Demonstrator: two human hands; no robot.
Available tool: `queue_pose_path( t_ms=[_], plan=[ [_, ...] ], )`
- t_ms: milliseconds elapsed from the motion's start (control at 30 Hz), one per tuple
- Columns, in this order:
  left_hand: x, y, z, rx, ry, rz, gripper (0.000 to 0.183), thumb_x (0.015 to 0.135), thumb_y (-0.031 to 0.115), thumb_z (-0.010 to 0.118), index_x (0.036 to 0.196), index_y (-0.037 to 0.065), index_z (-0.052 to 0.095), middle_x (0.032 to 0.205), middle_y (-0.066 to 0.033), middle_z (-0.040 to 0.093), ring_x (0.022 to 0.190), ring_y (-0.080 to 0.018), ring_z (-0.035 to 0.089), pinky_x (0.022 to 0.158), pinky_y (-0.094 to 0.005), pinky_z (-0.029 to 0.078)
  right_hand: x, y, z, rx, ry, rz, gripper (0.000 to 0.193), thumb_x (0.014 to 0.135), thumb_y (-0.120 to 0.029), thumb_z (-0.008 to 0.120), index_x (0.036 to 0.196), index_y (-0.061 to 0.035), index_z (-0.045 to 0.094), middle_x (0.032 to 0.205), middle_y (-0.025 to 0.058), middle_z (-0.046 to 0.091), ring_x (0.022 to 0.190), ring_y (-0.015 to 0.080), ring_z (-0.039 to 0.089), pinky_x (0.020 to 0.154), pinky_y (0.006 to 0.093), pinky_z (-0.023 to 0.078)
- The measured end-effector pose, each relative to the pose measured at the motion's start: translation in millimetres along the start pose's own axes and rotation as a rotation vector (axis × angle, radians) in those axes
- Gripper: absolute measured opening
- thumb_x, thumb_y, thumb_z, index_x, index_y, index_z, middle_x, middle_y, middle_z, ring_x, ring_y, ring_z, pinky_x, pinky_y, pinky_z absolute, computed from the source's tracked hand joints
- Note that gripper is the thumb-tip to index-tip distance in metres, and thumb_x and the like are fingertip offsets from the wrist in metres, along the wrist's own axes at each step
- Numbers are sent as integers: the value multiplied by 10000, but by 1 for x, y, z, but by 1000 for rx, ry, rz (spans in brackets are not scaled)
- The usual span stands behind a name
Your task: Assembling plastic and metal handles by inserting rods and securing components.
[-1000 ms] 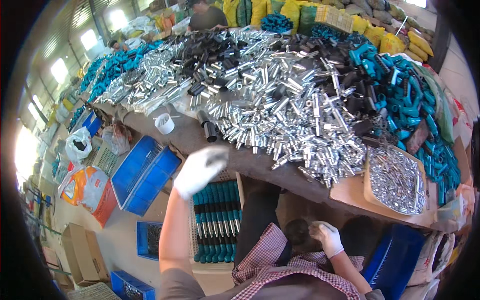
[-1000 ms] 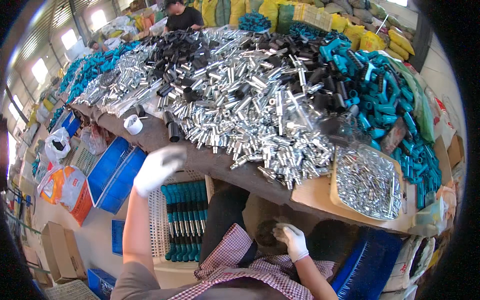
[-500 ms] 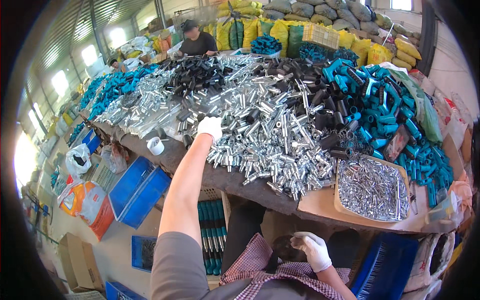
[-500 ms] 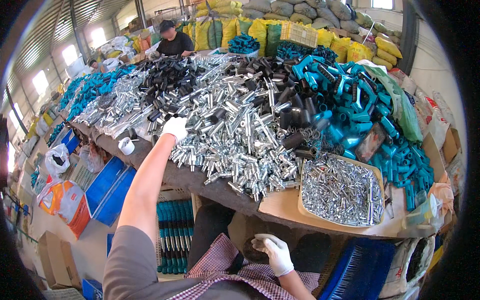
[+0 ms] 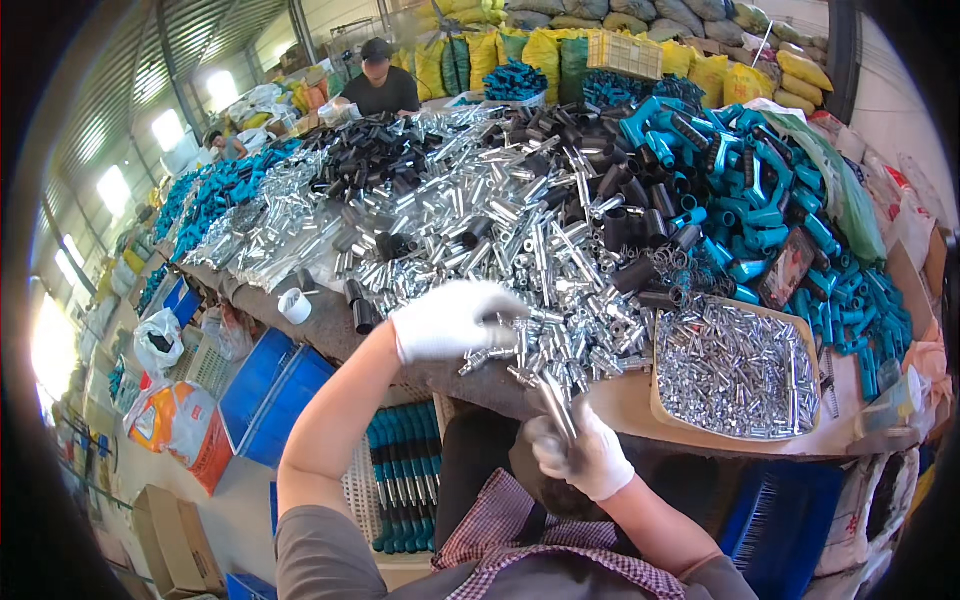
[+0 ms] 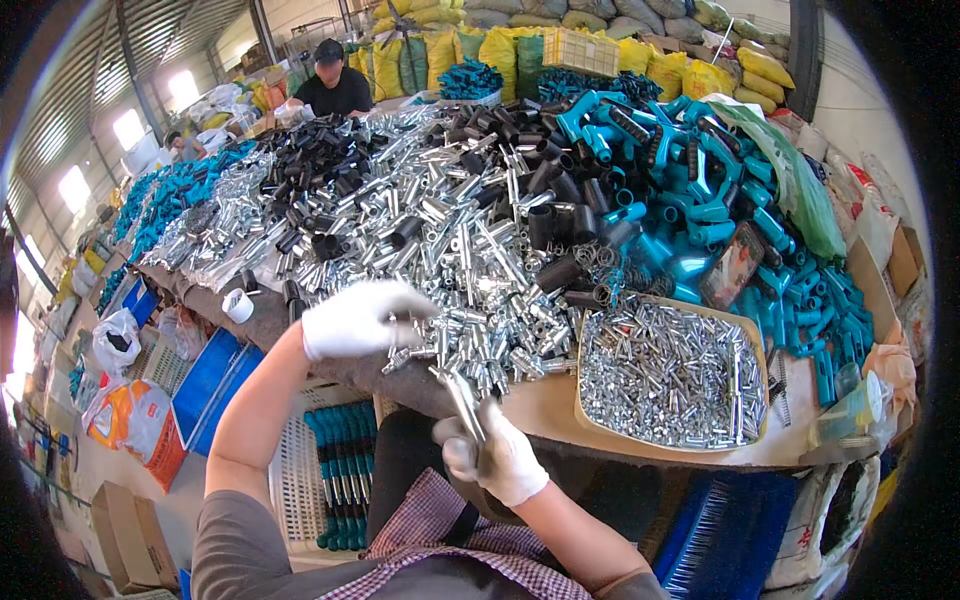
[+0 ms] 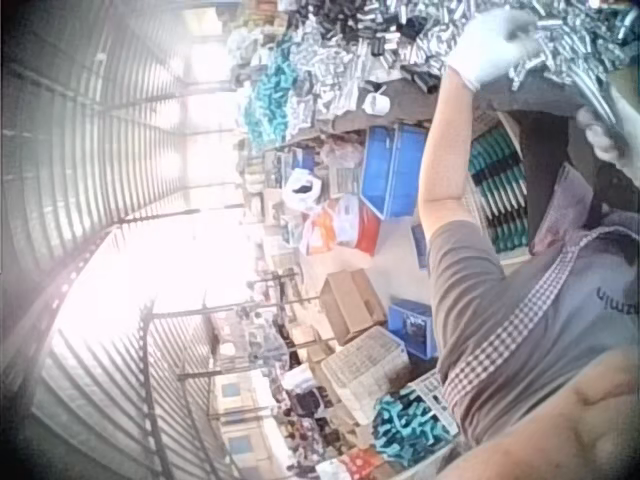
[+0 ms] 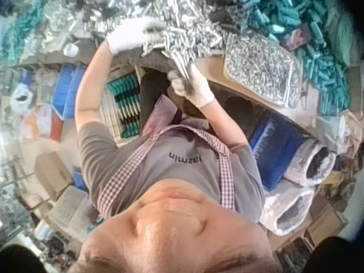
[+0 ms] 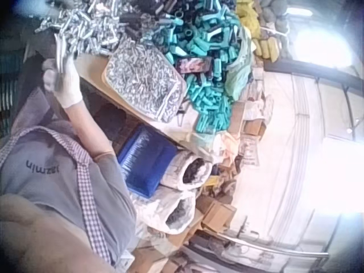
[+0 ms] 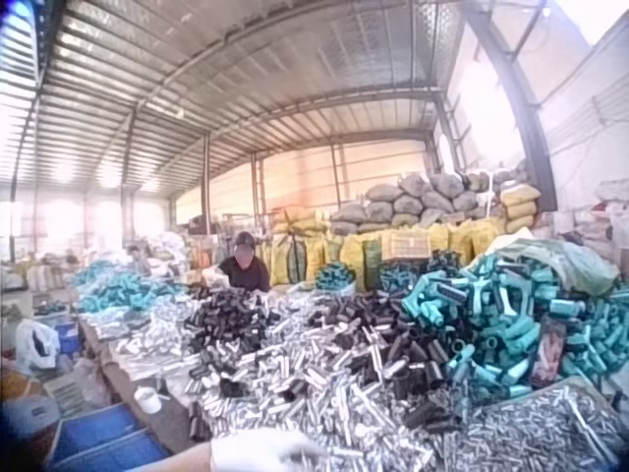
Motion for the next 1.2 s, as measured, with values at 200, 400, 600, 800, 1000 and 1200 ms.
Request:
queue_pose_path(
  t_ms=[200,400,600,800,1000,1200],
  plan=[
    [67,-185,-61,203,506,-472,359,858,340,635,1052,57,740,1064,-174,722,993,-288,690,895,-357,517,-1,-30,4,-699,288,-187,310,944,-244,641,1183,-61,569,797,84,610,524,159,508,498,251,399],
    [123,-287,-49,293,226,-711,671,841,569,609,1272,56,643,1196,-216,680,1146,-333,635,986,-370,472,-6,-59,-17,-1810,391,-670,411,782,-202,795,1127,-55,629,865,154,698,775,336,708,682,372,558],
    [128,-322,-41,296,-100,-809,942,804,772,517,1420,59,523,1411,-202,554,1327,-343,511,1102,-391,386,2,-55,-17,-1790,288,-610,443,804,-255,794,1163,-69,615,847,143,695,738,352,688,655,383,551],
    [152,-283,-28,305,-66,-689,893,839,733,555,1403,41,541,1371,-167,595,1253,-282,567,1065,-365,412,3,-57,-14,-1819,278,-582,441,819,-268,773,1178,-70,609,856,136,689,745,349,683,655,390,545],
    [170,-225,-11,-144,133,-461,521,754,380,808,1178,92,713,1092,-58,723,907,-174,669,807,-308,528,11,-51,-16,-1815,303,-686,402,823,-262,761,1156,-90,616,851,169,682,764,375,681,665,405,550],
    [189,-113,26,101,398,-238,484,807,416,659,1201,137,703,1143,-161,702,1003,-310,683,895,-402,543,10,-50,-11,-1809,343,-801,334,814,-226,761,1090,-80,643,848,154,691,764,346,696,667,386,555]
  ],
)
Point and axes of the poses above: each hand's wrist, its own x-axis towards the middle knuckle, its own z-axis out of the palm, y = z × x, the point moved 3 cm from there along x, towards the middle knuckle
